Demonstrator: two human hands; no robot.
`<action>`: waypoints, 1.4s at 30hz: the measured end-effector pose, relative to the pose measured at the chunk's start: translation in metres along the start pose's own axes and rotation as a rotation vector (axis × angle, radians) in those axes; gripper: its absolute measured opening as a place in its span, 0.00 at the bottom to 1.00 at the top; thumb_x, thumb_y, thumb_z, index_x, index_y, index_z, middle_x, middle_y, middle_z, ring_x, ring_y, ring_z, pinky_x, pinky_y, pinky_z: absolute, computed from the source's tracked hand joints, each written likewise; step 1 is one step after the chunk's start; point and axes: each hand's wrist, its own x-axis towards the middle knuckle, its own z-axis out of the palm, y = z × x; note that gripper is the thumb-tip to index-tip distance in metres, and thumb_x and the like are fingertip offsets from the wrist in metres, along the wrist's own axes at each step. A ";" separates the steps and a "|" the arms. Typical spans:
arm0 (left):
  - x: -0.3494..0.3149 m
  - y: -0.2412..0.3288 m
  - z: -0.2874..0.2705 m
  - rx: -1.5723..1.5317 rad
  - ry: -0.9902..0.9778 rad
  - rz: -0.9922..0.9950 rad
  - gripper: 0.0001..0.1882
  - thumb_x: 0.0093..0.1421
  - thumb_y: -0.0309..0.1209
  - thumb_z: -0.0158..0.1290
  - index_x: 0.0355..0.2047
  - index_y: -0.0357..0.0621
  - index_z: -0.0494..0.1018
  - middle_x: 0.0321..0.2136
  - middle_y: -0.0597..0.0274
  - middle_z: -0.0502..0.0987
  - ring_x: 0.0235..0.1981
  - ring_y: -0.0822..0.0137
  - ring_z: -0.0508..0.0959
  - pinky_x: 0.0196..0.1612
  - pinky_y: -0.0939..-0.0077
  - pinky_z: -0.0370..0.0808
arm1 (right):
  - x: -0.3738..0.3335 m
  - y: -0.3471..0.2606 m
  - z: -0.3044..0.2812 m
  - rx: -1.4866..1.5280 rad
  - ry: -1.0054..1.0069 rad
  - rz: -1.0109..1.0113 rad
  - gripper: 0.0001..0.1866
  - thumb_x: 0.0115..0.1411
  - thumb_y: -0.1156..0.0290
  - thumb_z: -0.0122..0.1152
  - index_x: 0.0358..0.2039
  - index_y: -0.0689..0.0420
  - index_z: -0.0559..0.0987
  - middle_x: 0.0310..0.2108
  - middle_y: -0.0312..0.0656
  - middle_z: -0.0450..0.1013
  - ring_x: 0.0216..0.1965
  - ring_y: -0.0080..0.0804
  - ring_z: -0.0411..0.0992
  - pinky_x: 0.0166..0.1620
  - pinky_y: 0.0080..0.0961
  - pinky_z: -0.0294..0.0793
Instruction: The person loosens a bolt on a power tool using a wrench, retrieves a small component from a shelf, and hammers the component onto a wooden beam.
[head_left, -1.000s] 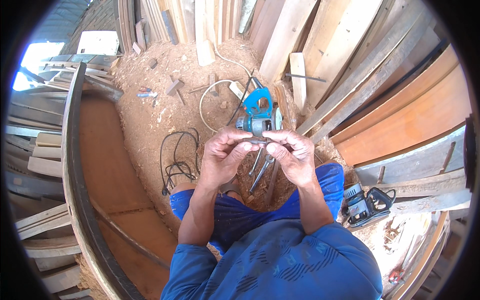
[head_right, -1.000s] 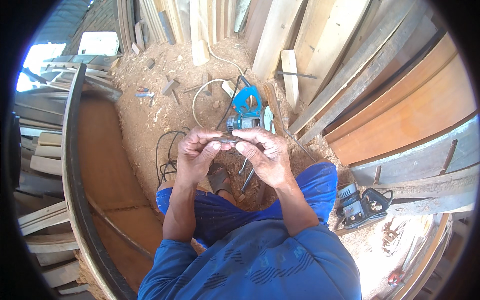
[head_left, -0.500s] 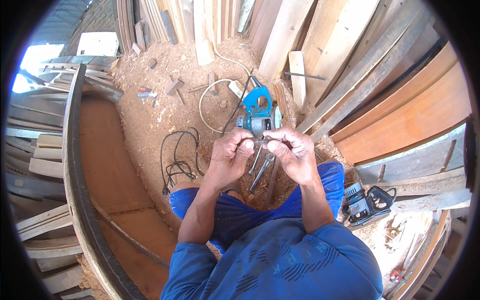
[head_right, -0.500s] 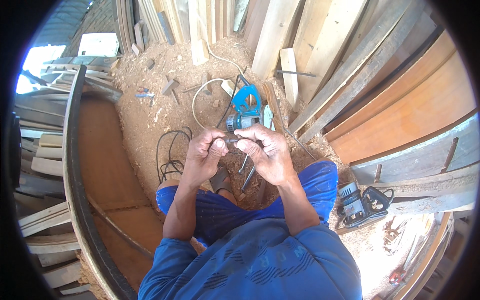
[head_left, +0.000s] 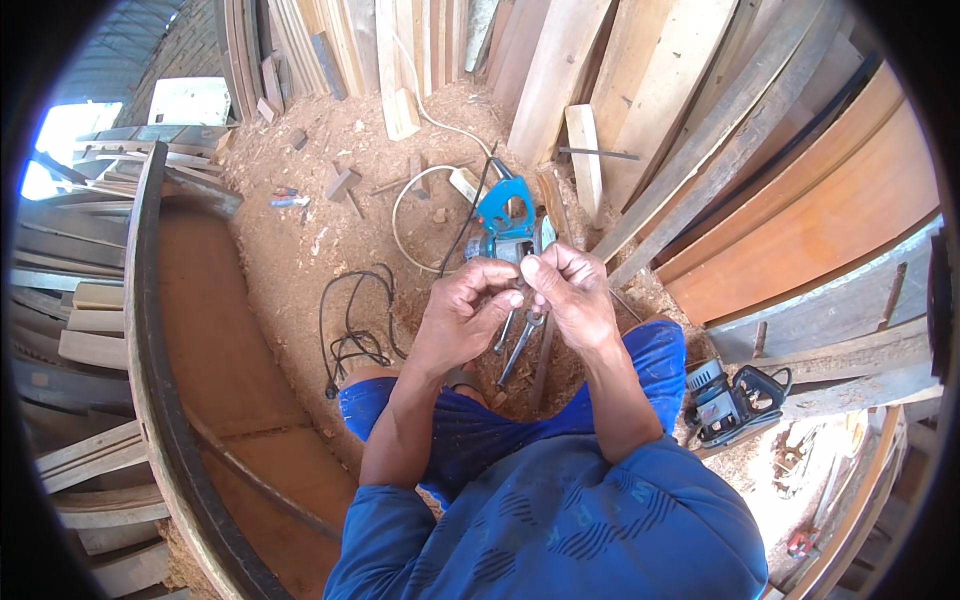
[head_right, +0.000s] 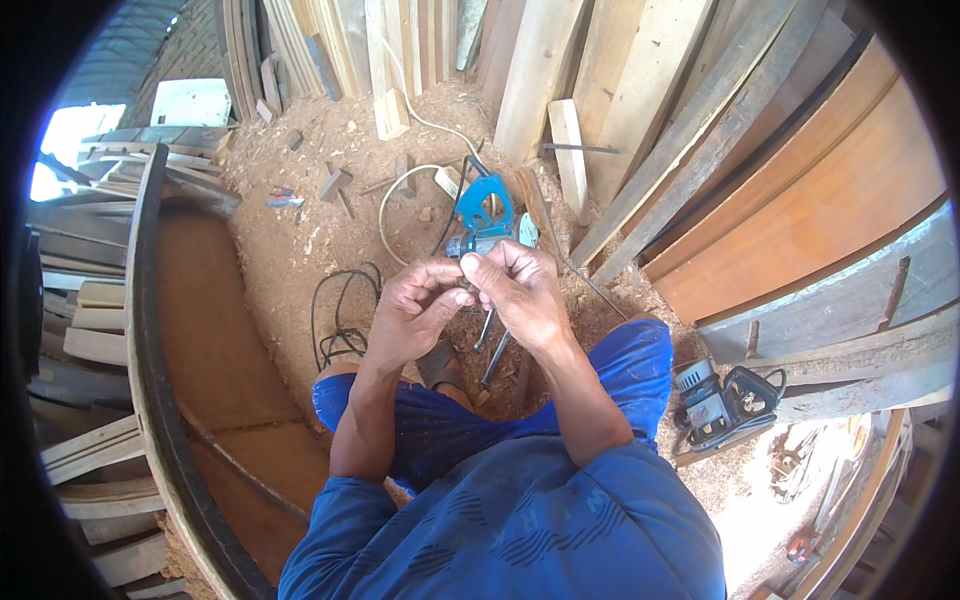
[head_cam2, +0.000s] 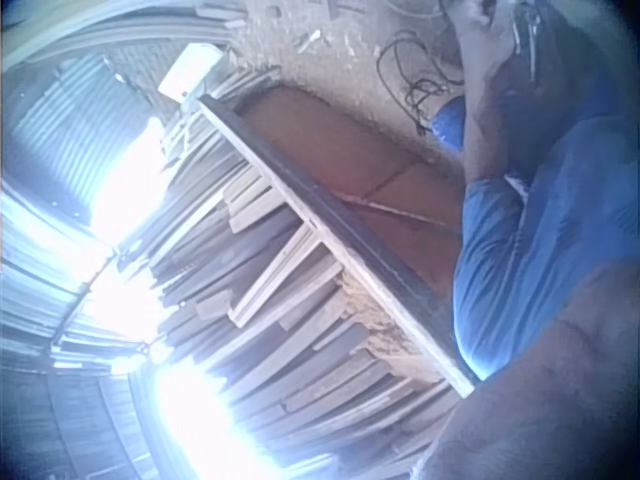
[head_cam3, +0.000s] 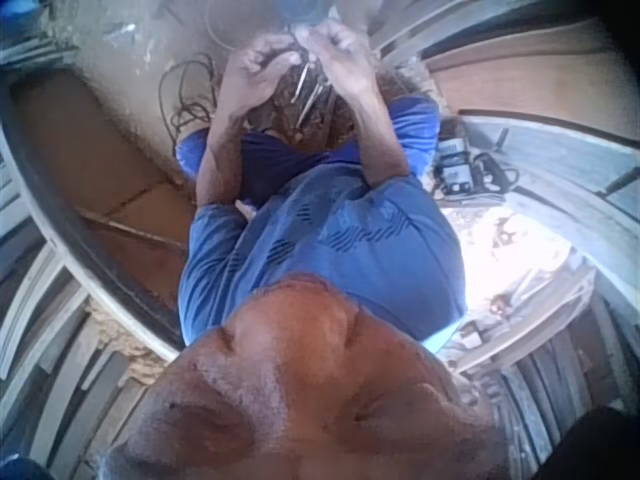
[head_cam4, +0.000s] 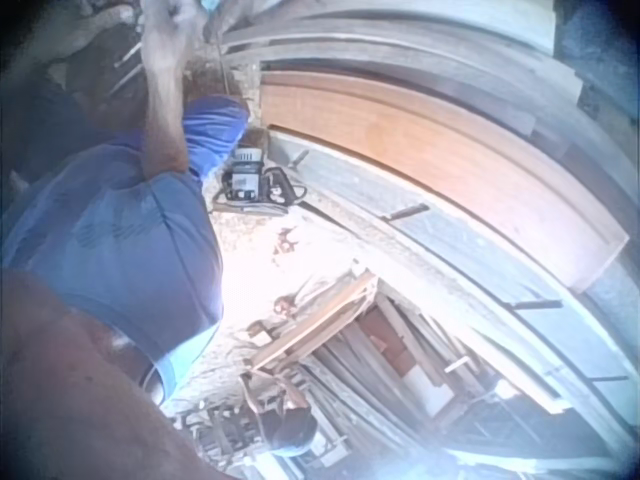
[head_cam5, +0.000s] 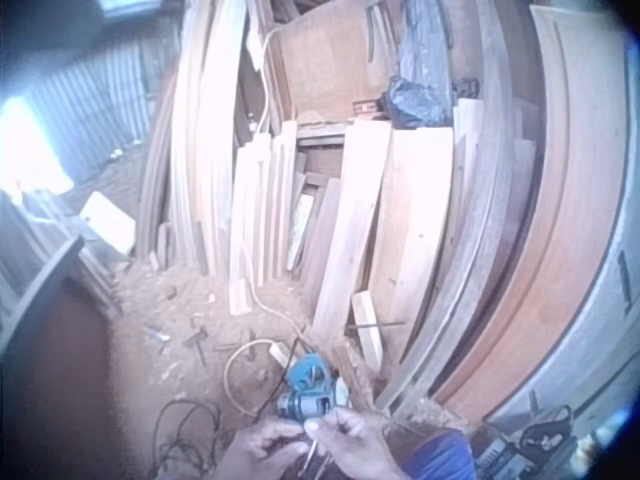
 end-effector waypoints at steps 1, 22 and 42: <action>0.000 0.000 0.000 -0.002 0.000 0.000 0.09 0.61 0.20 0.54 0.42 0.35 0.73 0.36 0.63 0.77 0.37 0.77 0.75 0.41 0.80 0.74 | 0.001 0.000 0.001 0.040 0.003 0.033 0.14 0.63 0.66 0.61 0.22 0.57 0.73 0.19 0.32 0.69 0.22 0.16 0.65 0.26 0.17 0.66; -0.002 -0.001 -0.004 -0.842 -0.046 -0.421 0.13 0.68 0.29 0.47 0.48 0.34 0.70 0.35 0.51 0.80 0.28 0.63 0.82 0.32 0.75 0.79 | 0.009 0.015 -0.002 -0.087 0.037 -0.017 0.06 0.63 0.73 0.59 0.35 0.63 0.79 0.26 0.33 0.75 0.28 0.16 0.69 0.33 0.18 0.70; -0.002 -0.007 -0.003 -0.793 0.032 -0.415 0.09 0.67 0.29 0.48 0.43 0.38 0.73 0.37 0.51 0.81 0.32 0.64 0.83 0.34 0.75 0.80 | 0.016 0.030 -0.007 -0.045 0.105 0.075 0.10 0.66 0.68 0.55 0.32 0.61 0.79 0.23 0.33 0.72 0.25 0.17 0.67 0.31 0.19 0.68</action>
